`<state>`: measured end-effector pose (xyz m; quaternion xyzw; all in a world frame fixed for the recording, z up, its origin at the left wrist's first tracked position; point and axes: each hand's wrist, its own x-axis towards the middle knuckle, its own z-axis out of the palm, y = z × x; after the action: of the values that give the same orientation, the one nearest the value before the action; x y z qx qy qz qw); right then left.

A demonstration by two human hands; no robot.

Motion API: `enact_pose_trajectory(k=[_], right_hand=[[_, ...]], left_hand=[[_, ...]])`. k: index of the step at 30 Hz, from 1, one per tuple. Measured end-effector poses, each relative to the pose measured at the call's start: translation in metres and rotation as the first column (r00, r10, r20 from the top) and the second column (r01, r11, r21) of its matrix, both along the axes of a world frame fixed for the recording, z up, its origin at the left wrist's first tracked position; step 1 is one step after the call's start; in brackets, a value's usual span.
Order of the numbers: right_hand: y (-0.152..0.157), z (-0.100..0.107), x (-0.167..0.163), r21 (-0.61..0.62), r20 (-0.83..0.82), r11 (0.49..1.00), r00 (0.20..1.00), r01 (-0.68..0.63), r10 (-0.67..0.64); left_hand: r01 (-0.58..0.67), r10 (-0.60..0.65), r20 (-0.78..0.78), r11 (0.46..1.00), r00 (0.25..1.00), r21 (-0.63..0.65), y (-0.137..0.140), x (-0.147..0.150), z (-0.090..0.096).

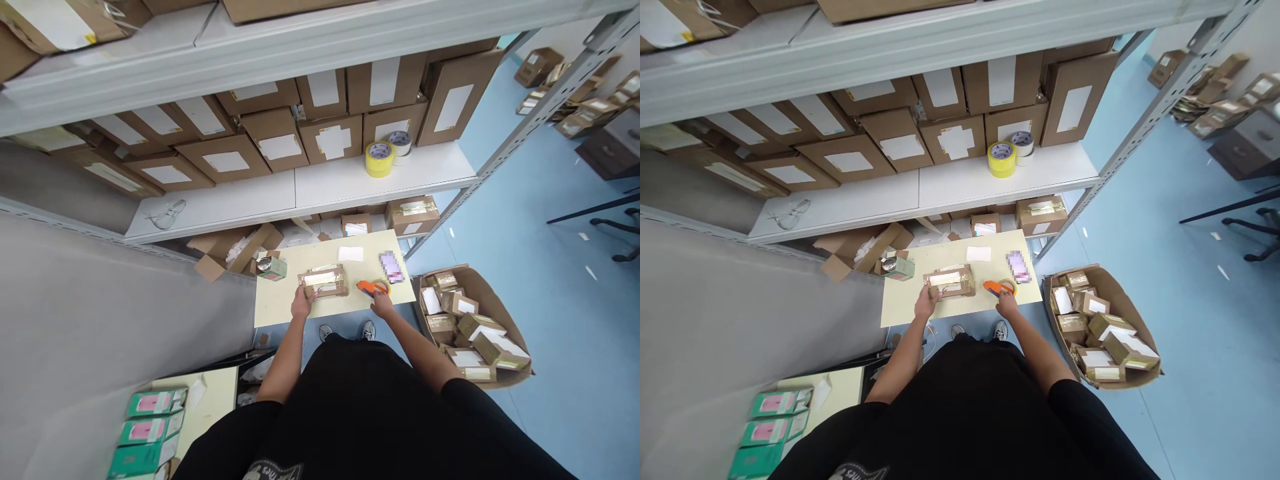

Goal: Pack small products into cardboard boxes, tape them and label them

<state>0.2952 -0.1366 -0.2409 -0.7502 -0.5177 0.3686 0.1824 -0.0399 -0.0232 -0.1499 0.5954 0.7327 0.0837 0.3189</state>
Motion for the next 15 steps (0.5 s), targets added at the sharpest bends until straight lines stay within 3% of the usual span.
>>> enact_pose_trajectory(k=[3,8,12,15], right_hand=[[0.007,-0.004,-0.004,0.095,-0.035,0.994,0.998,0.052,-0.049],[0.025,0.002,0.000,0.071,-0.079,0.992,0.992,0.104,-0.098],[0.033,0.016,0.008,0.013,-0.137,0.985,0.976,0.172,-0.169],[0.037,0.036,0.008,0.054,-0.218,0.989,0.968,0.141,-0.126]], left_hand=[[-0.006,0.006,-0.015,1.000,1.000,0.007,-0.002,0.002,0.003],[0.011,-0.011,-0.003,1.000,1.000,-0.013,-0.006,0.002,0.006],[0.009,-0.009,-0.002,1.000,1.000,-0.013,-0.007,0.002,0.003],[0.009,-0.008,0.012,1.000,1.000,-0.018,-0.004,0.001,0.000]])
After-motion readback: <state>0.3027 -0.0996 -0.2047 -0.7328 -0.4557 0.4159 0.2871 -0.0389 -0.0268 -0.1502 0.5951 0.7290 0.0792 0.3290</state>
